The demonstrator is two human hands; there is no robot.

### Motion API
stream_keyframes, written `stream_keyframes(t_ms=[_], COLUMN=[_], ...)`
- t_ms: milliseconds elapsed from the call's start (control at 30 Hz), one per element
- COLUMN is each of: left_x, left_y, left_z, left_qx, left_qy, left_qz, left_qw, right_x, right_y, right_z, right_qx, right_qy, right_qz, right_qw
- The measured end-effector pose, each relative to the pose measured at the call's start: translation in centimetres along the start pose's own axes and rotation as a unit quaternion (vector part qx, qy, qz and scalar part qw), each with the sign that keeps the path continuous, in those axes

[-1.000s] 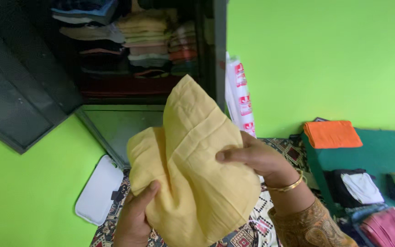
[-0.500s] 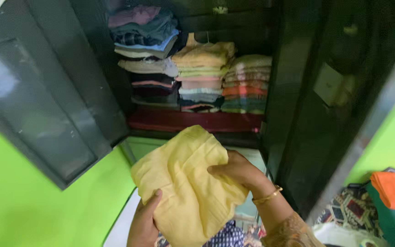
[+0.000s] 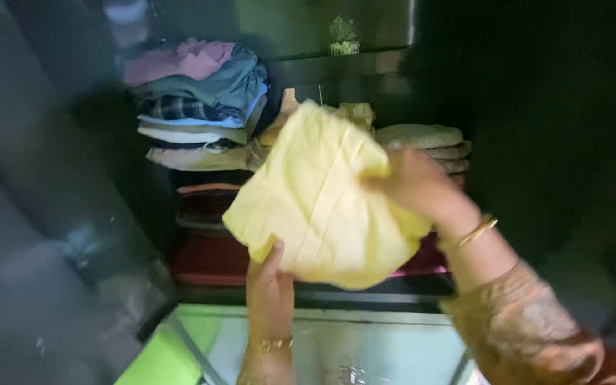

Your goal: The person picks up folded clothes from a bed and stacks them onto a wardrobe shelf.

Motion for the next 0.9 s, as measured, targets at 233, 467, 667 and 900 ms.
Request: stream_keyframes(t_ms=[233, 467, 667, 900], left_x=[18.1, 30.8, 36.3, 38.3], left_y=[-1.0, -1.1, 1.9, 6.9], left_z=[0.9, -3.6, -6.9, -8.9], left_qx=[-0.041, 0.082, 0.125, 0.152], left_qy=[0.045, 0.004, -0.038, 0.04], left_qz=[-0.1, -0.054, -0.002, 0.105], left_qw=[0.993, 0.995, 0.991, 0.982], right_x=[12.8, 24.7, 37.3, 45.3], right_y=[3.6, 3.1, -1.4, -12.3], right_z=[-4.9, -2.4, 1.7, 2.0], right_qx=[-0.114, -0.196, -0.212, -0.187], right_qy=[-0.015, 0.023, 0.051, 0.005], right_qz=[0.097, 0.162, 0.048, -0.068], right_qw=[0.989, 0.967, 0.975, 0.98])
Point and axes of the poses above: each hand's wrist, its own x-axis towards the middle knuckle, its own y-axis out of the back of the hand, z = x × y, the point moved 2 cm from there along x, towards the middle knuckle, and after that the axes turned 11 degrees about -x, right-handed, at the moved point
